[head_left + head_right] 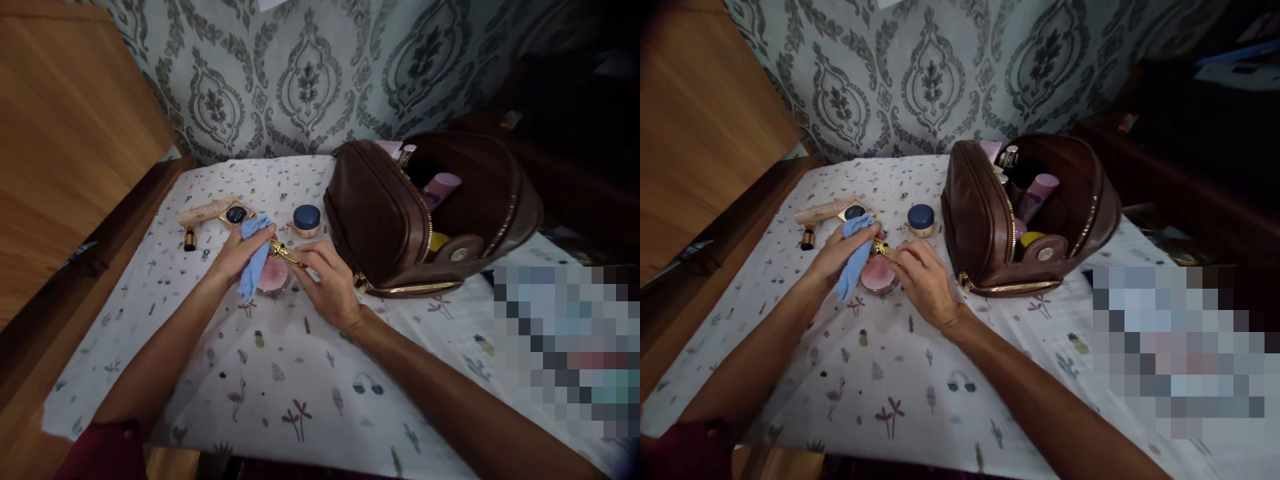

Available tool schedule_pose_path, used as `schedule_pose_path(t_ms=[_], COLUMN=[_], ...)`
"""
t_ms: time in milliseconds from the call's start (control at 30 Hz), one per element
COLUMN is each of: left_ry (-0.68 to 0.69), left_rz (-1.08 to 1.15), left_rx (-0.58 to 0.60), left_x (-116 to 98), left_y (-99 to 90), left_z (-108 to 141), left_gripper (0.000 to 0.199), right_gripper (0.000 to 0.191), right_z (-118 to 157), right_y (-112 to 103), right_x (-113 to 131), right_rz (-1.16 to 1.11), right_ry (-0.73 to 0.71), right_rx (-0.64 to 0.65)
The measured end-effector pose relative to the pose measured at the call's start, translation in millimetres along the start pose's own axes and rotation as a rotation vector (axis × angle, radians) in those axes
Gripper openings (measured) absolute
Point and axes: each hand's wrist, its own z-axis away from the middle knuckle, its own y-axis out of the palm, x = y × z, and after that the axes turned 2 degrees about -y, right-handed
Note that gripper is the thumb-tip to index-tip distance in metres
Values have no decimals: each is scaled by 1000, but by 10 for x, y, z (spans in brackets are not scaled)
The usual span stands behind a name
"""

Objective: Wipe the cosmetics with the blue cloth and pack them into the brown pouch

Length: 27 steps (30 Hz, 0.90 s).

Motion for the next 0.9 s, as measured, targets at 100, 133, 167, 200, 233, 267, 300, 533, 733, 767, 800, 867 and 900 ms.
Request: schedule_pose_path(t_ms=[100,133,167,200,233,267,300,533,733,767,800,867,900], left_ry=[45,80,123,169,212,245,269,406,253,198,147,63,37], left_rz=[-41,-72,-108,-145,-180,-206,-221,-92,170,219,257,292,288], left_rx=[7,12,16,17,16,14,11,-91,43,119,188,279,302], left_x=[34,45,54,60,63,62,58,62,140,155,170,196,203], left_y=[-20,-31,-41,-50,-56,-59,-59,44,275,315,347,381,376], left_z=[-15,-19,-21,-21,-19,-14,-8,52,194,219,239,255,251], left_gripper=[36,37,37,36,36,35,36,35,46,46,47,47,47], right_gripper=[9,11,13,15,17,20,23,40,40,41,42,45,46], right_z=[10,12,12,8,1,-10,-23,-123,-119,-111,-101,-84,-78], right_y=[24,38,53,66,77,85,88,62,107,123,139,164,171], right_x=[-3,-2,2,8,19,34,52,206,225,217,206,183,173], right_rz=[-125,-178,-235,-295,-354,-409,-462,-1074,-1487,-1516,-1533,-1522,-1487], right_ry=[188,264,337,401,451,488,521,928,1190,1208,1218,1221,1220], right_rx=[-40,-61,-82,-96,-106,-118,-126,-61,-24,-25,-31,-44,-39])
